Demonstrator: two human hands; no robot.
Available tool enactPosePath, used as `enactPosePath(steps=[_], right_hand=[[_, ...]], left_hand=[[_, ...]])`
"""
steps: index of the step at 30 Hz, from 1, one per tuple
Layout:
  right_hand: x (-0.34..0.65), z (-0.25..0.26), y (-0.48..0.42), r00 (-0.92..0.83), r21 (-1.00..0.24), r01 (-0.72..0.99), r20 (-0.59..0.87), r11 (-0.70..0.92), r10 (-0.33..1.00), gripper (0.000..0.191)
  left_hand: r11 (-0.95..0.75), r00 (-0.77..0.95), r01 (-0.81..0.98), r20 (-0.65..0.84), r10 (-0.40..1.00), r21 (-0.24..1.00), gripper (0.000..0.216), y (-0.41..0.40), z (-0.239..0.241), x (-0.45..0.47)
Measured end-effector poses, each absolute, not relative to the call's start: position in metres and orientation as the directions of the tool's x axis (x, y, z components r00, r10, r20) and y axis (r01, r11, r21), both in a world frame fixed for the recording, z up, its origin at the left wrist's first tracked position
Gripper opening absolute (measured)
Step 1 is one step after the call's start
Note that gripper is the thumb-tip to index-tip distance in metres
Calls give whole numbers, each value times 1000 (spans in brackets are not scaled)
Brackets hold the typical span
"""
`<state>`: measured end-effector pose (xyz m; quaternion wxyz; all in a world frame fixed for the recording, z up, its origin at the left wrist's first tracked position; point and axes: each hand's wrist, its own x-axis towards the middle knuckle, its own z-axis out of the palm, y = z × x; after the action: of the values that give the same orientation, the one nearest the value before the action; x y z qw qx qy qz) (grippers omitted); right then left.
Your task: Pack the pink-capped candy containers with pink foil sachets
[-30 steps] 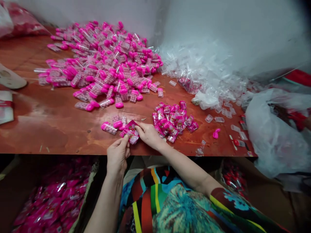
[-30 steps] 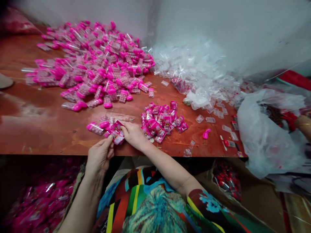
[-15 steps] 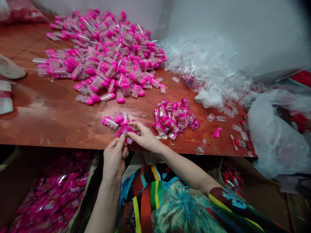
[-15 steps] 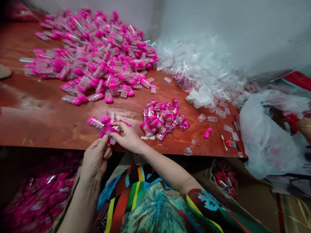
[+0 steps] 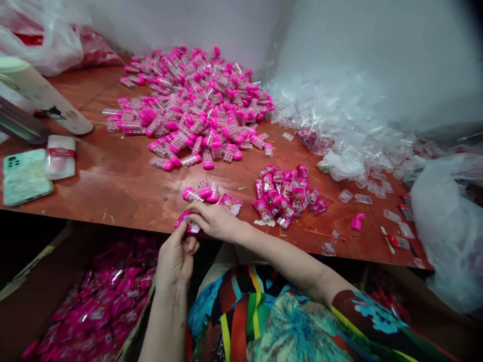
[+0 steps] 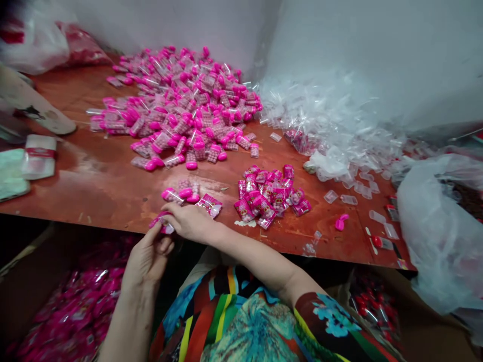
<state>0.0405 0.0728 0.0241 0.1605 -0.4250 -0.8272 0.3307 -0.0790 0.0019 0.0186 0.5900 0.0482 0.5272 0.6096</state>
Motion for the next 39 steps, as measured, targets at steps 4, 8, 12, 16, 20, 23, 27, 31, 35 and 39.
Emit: enactPosePath(steps=[4, 8, 12, 16, 20, 23, 27, 31, 35, 39], right_hand=[[46, 30, 118, -579, -401, 730, 66, 553, 813, 36], [55, 29, 156, -767, -141, 633, 21, 761, 642, 41], [59, 29, 166, -845, -29, 535, -12, 845, 534, 36], [59, 30, 172, -865, -37, 501, -57, 865, 499, 36], [51, 30, 183, -903, -81, 423, -114, 902, 414, 43], [39, 30, 186, -892, -65, 443, -130, 894, 433, 33], [33, 33, 176, -858, -137, 513, -57, 848, 510, 23], [57, 41, 141, -759, -457, 538, 102, 708, 643, 25], [103, 42, 81, -589, -845, 362, 121, 394, 799, 30], [139, 22, 19, -490, -990, 132, -105, -45, 865, 25]], left_hand=[[214, -378, -678, -583, 719, 703, 36, -7, 21, -99], [208, -382, -687, -590, 711, 696, 41, -10, 22, -96], [223, -327, -713, -597, 732, 664, 46, -7, 22, -80], [260, -278, -714, -604, 746, 650, 45, -5, 20, -66], [268, -265, -703, -592, 761, 659, 41, -5, 18, -58], [271, -259, -707, -596, 760, 654, 41, -7, 20, -54], [276, -253, -729, -621, 741, 626, 41, -11, 27, -51], [277, -238, -755, -643, 728, 594, 36, -15, 32, -49], [284, -205, -789, -669, 714, 545, 27, -18, 28, -44], [312, -167, -809, -704, 690, 499, 27, -17, 23, -27]])
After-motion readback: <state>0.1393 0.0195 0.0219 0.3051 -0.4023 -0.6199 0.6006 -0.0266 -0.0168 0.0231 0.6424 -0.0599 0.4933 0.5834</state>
